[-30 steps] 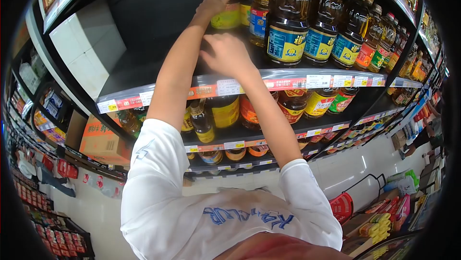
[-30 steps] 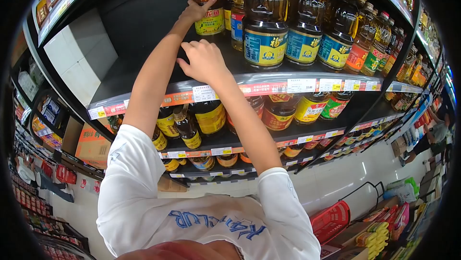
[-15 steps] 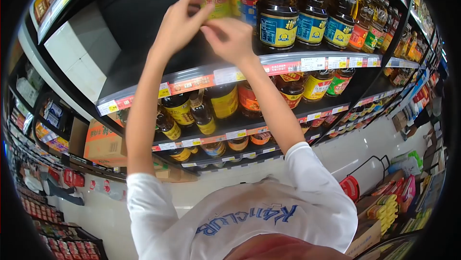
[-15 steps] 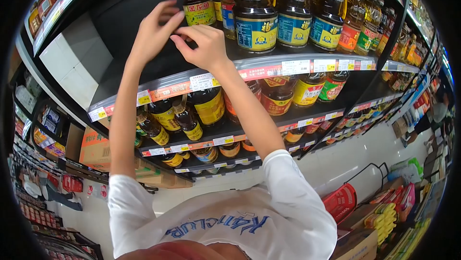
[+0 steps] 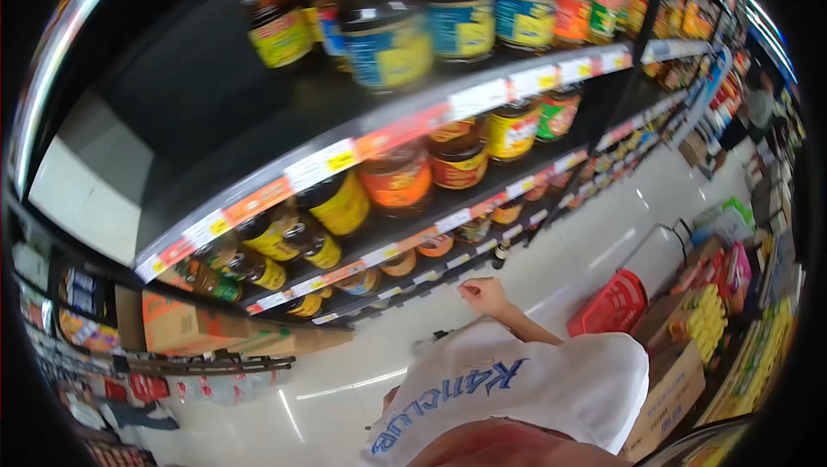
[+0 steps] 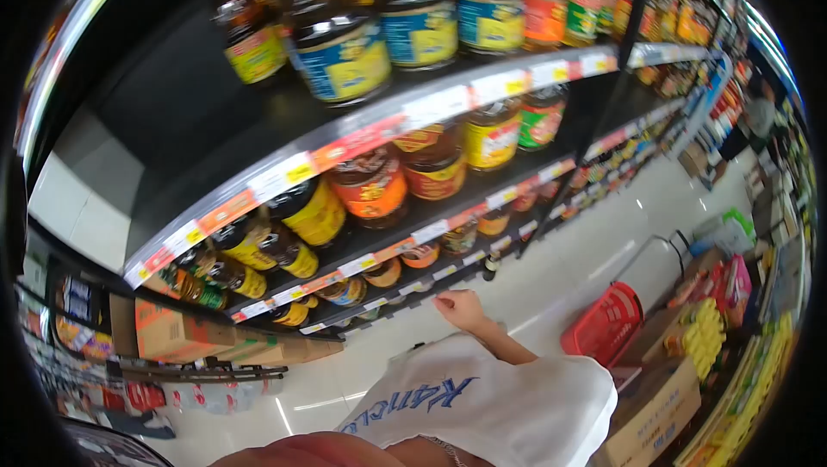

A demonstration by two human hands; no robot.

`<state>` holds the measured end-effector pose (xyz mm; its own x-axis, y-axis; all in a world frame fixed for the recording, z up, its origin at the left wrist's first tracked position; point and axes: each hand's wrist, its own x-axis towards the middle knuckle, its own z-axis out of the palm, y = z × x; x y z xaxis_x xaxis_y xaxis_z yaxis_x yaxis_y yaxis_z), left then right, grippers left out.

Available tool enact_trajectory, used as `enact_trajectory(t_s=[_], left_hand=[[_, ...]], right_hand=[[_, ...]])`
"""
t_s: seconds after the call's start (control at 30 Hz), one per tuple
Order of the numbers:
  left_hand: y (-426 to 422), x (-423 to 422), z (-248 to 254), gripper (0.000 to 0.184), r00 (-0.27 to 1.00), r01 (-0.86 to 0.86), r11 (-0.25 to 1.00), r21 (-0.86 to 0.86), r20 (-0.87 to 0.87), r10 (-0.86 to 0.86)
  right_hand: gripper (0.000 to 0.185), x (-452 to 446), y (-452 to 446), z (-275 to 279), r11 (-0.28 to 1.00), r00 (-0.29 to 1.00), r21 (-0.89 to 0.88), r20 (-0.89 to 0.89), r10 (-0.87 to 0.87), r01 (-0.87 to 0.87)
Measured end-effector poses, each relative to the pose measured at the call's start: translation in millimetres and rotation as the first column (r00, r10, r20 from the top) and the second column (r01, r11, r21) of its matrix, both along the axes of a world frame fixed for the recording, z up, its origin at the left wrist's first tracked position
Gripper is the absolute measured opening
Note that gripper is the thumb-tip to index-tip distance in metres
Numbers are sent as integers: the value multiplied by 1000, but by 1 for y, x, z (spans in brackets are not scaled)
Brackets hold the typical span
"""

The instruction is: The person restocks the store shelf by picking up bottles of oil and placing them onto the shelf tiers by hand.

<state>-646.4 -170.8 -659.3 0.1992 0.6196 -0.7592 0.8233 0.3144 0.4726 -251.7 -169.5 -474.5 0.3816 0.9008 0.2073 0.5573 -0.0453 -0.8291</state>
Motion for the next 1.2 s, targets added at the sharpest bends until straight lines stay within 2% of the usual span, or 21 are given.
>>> enact_trajectory(t_s=[0.03, 0.13, 0.27, 0.3, 0.33, 0.37, 0.4, 0.43, 0.5, 0.6, 0.63, 0.67, 0.7, 0.73, 0.77, 0.8, 0.83, 0.9, 1.0, 1.13, 1.2], left_hand=[[-2, 7, -4, 43, 999, 51, 999, -15, 2, -51], [24, 48, -1, 38, 982, 175, 981, 87, 54, -180], [130, 154, -1, 32, 873, 80, 860, 504, 381, -304], [129, 227, 136, 35, 877, 253, 718, 648, 160, -453], [143, 275, 183, 37, 892, 208, 743, 636, 189, -411], [156, 315, 200, 37, 838, 54, 637, 769, 312, -447], [176, 343, 197, 37, 837, 47, 668, 743, 336, -433], [174, 377, 221, 37, 786, -30, 490, 871, 324, -527], [147, 433, 263, 37, 734, -68, 658, 750, 484, -476], [104, 475, 247, 32, 693, 161, 706, 690, 431, -579], [94, 480, 210, 28, 658, 206, 617, 759, 359, -662], [84, 478, 175, 35, 682, 351, 732, 584, 377, -627], [75, 475, 159, 47, 561, 558, 511, 654, 157, -813], [70, 471, 135, 62, 608, 735, 636, 237, 187, -772], [67, 458, 97, 69, 487, 824, 489, 285, 84, -869], [59, 461, 95, 76, 445, 887, 440, 137, -3, -896], [50, 467, 96, 86, 492, 871, 492, 1, 28, -870], [33, 481, 94, 79, 492, 865, 478, 150, -71, -868], [20, 535, 98, 69, 653, 754, 656, 37, 68, -754], [25, 641, 107, 63, 487, 851, 493, 184, 78, -870], [43, 698, 66, 62, 486, 785, 510, 351, 160, -859]], right_hand=[[15, 13, -22, -13, 989, 990, -124, -106, -88, 74], [17, 49, -49, -47, 976, 936, -108, -282, -210, 187], [16, 102, -48, -9, 998, 995, 9, 75, -70, 69], [14, 111, -49, 7, 996, 995, 62, 66, -74, 70], [15, 125, -48, 7, 995, 995, 91, 81, -56, 49], [18, 137, -52, 12, 992, 998, 114, 34, -52, 48], [19, 151, -61, 21, 991, 998, 127, 32, -52, 48], [21, 162, -72, 26, 989, 998, 143, 27, -52, 48], [22, 186, -101, 15, 989, 996, 128, 32, -78, 73], [25, 231, -155, -9, 993, 992, -19, -28, -120, 119], [26, 244, -177, -17, 987, 989, -95, -58, -137, 131], [27, 255, -195, -22, 973, 977, -153, -91, -191, 175], [27, 265, -210, -25, 953, 962, -212, -120, -246, 217], [28, 273, -221, -29, 928, 942, -272, -147, -302, 255], [28, 279, -225, -32, 918, 927, -281, -169, -336, 282], [28, 286, -227, -35, 906, 910, -289, -188, -370, 309], [28, 296, -228, -36, 894, 892, -297, -205, -404, 336], [29, 317, -219, -33, 906, 892, -282, -237, -384, 315], [32, 350, -197, -21, 940, 926, -236, -228, -300, 246], [34, 421, -182, -3, 966, 958, -217, -214, -190, 143], [35, 468, -179, -2, 968, 973, -217, -162, -167, 130]])
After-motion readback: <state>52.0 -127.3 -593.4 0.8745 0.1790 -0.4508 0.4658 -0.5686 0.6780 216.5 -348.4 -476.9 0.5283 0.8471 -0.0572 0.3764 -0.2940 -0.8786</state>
